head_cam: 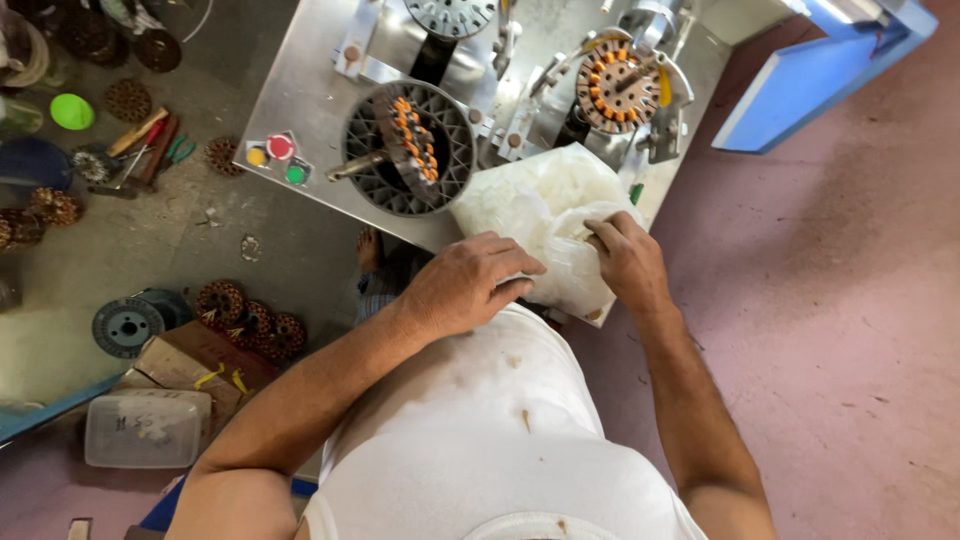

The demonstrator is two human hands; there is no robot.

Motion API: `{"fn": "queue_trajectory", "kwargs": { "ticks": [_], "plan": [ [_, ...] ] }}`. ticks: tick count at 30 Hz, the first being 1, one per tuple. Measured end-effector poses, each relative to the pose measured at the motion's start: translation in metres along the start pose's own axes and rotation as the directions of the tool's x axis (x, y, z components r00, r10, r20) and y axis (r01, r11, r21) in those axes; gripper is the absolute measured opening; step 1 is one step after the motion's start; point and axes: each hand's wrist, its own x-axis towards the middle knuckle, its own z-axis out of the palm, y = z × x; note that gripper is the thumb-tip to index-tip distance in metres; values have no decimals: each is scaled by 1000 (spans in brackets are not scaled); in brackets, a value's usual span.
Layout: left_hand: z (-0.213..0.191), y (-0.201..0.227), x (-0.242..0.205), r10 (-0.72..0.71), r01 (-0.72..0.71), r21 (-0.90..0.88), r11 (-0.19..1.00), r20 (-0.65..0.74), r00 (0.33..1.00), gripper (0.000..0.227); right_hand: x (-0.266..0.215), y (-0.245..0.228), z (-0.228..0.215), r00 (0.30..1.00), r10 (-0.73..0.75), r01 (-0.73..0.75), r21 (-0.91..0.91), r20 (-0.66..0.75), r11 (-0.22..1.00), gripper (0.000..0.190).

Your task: The person inserts small white plastic spacers into the slots of a motor stator, using a green-handled screwdriver to press them into place. They retrieve more spacers from a plastic bag and continue inserting them one by one into the stator slots.

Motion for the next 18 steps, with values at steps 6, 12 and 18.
{"fn": "queue_trajectory", "kwargs": {
  "ticks": [6,12,18],
  "plan": [
    [-70,-12,-22,37,-43,-121,992,-51,998,19,-2,-51,-29,962,170,-98,311,-213,945,22],
    [-119,-35,-20,-216,280,-491,825,186,959,32,25,-161,-31,908,-139,265,284,-395,922,20],
    [-151,-66,-12,-300,499,-748,439,402,865,27,76,-228,-40,795,-473,555,142,-381,819,27]
  ]
}}
